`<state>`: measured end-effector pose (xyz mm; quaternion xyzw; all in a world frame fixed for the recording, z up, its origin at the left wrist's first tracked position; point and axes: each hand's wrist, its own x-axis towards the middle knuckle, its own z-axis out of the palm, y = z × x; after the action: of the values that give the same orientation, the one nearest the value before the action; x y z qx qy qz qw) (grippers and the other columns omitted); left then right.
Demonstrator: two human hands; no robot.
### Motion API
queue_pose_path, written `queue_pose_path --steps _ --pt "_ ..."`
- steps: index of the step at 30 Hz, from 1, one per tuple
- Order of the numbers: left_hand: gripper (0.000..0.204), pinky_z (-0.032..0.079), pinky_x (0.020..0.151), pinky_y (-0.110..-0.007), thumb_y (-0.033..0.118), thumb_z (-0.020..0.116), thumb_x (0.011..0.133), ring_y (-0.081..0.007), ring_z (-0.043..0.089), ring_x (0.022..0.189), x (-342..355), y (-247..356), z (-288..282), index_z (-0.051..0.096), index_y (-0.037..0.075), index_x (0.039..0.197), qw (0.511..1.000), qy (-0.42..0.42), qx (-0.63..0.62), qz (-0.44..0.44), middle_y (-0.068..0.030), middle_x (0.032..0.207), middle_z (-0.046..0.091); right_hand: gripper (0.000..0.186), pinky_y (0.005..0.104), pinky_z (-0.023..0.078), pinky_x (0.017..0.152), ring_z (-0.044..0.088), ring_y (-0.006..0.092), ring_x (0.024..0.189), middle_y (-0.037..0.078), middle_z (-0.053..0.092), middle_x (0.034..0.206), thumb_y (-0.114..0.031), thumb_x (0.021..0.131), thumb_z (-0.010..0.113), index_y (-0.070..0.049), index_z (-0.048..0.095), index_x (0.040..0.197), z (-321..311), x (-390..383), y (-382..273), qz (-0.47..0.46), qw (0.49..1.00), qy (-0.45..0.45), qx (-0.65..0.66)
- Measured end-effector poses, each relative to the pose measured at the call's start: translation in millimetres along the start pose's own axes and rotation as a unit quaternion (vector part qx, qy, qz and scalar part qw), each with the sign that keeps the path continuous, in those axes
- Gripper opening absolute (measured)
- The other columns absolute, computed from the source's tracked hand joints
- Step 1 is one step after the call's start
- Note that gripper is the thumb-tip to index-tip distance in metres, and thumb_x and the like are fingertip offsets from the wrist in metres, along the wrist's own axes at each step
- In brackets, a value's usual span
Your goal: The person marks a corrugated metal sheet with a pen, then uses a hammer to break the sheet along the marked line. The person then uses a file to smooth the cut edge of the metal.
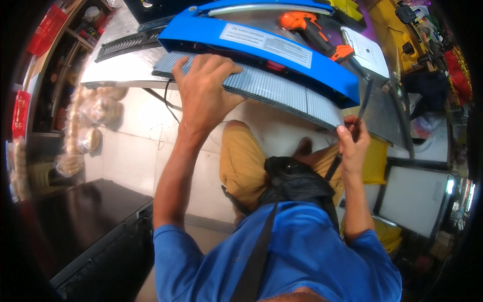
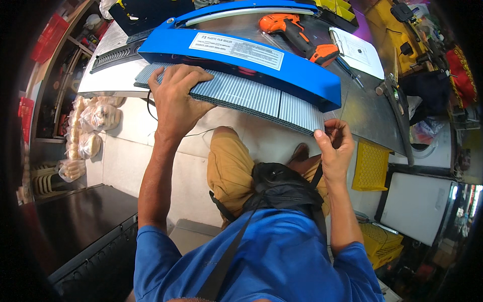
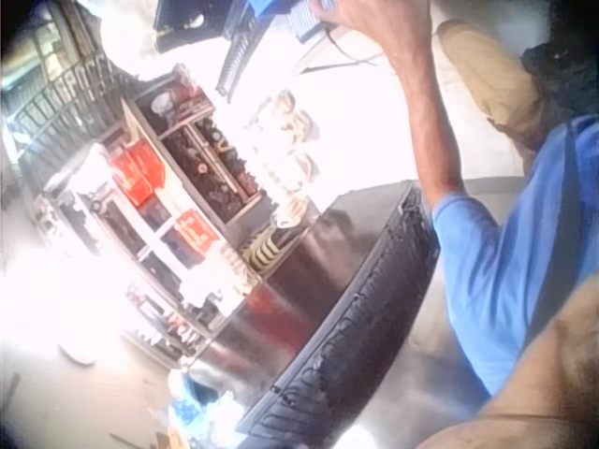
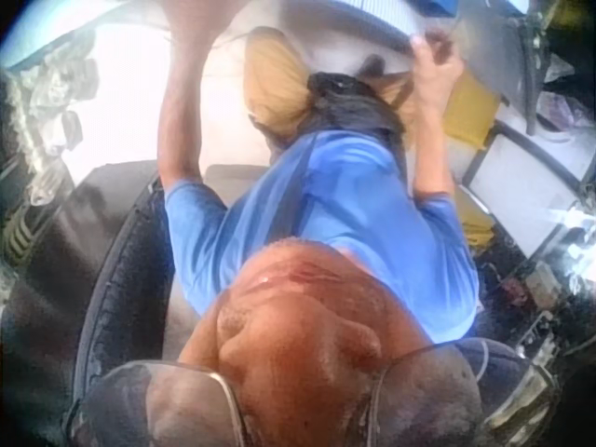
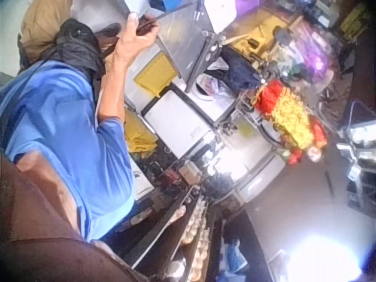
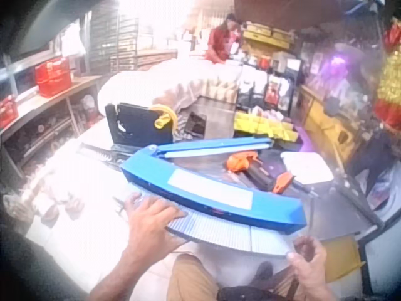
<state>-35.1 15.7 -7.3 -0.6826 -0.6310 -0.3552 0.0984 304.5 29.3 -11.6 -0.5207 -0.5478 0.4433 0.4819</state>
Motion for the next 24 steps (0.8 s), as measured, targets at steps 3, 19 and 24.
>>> queue_pose_path --steps 3,19,24 --pt "0.048 0.031 0.109 -0.05 0.03 0.097 0.056 -0.0196 0.062 0.109 4.7 1.7 -3.2 0.078 0.016 0.099 1.0 -0.005 0.01 -0.006 0.0022 0.103 0.072 0.03 0.02 0.034 0.062 0.044 0.002 0.071 -0.005 0.055 0.085 -0.018 0.086 0.078 -0.003 0.061 0.106 -1.4 1.2 -8.5 0.019 0.999 -0.006 -0.032" --pt "0.039 0.032 0.105 -0.05 0.025 0.096 0.059 -0.0211 0.064 0.098 22.8 4.4 -8.9 0.08 0.011 0.092 0.999 -0.047 0.015 -0.012 -0.0024 0.095 0.075 0.028 0.0187 0.035 0.059 0.047 0.0012 0.069 -0.004 0.058 0.082 -0.022 0.087 0.079 -0.004 0.063 0.103 1.9 12.3 -29.3 0.049 0.999 -0.015 -0.016" --pt "0.036 0.031 0.105 -0.049 0.023 0.095 0.059 -0.0207 0.064 0.097 25.5 6.6 -9.7 0.08 0.012 0.091 0.999 -0.044 0.009 -0.012 -0.0037 0.094 0.076 0.03 0.018 0.031 0.052 0.043 0.0 0.062 -0.005 0.058 0.08 -0.024 0.087 0.08 -0.004 0.063 0.101 0.7 13.9 -30.2 0.05 0.998 -0.013 -0.023"
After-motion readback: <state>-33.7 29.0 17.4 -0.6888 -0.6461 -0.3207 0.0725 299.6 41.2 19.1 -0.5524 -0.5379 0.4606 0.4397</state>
